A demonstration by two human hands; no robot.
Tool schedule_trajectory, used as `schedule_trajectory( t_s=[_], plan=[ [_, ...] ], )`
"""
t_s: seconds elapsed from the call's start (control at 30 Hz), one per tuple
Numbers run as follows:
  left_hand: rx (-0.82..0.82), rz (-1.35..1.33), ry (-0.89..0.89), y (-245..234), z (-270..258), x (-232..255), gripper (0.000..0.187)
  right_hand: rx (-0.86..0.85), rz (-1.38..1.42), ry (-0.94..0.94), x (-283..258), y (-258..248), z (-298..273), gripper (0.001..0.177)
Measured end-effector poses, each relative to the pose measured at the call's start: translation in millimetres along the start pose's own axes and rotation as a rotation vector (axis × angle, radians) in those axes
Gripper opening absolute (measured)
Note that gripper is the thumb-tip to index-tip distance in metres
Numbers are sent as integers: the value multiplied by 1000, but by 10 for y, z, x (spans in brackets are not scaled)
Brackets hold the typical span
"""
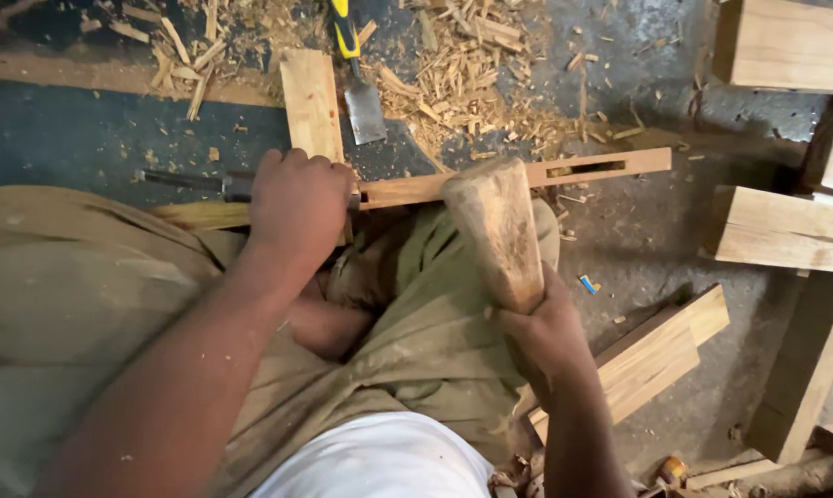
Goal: The person carves a rectangular slot into a wooden plank using a chisel and a wooden mallet. They repeatedly strike the chisel to remove wood chips and then use a chisel to clear the debris from the slot.
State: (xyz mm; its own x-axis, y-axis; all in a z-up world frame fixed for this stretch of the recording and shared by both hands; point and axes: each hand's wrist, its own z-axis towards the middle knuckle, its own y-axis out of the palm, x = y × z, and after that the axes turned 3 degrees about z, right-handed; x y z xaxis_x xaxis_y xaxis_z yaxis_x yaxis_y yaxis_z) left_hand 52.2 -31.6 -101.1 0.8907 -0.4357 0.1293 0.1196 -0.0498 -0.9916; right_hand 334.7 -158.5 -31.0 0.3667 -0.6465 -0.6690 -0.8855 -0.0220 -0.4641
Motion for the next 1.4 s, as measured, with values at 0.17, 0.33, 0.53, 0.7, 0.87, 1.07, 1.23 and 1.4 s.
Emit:
schedule_trajectory(
  t_s=[0.17, 0.33, 0.53, 0.7, 0.87, 1.07, 1.23, 1.4],
  plan=[
    [-22, 8, -48, 14, -25, 47, 11, 31, 7, -102, 67, -7, -95, 69],
    [-2, -3, -82, 4, 8, 20, 8, 59, 127, 22, -6, 31, -121, 69],
    [-273, -132, -32, -336, 269, -137, 27, 33, 59, 93, -11, -18, 22, 68],
    [179, -837, -148, -848, 78, -327, 33, -27, 124, 72, 92, -33, 86, 69],
    [313, -1789, -286, -1008, -124, -288, 24, -10, -61, 85, 67, -52, 123, 70],
    [229, -1517, -86, -847, -85, -166, 20, 3, -107, 79, 50, -53, 118, 66],
    [187, -1569, -142, -800, -54, -161, 18, -32, 29, 115, 150, -92, 131, 60],
    [207, -1733, -139, -665, -159, -97, 16, -48, -2, 52, 174, -113, 134, 60]
  ],
)
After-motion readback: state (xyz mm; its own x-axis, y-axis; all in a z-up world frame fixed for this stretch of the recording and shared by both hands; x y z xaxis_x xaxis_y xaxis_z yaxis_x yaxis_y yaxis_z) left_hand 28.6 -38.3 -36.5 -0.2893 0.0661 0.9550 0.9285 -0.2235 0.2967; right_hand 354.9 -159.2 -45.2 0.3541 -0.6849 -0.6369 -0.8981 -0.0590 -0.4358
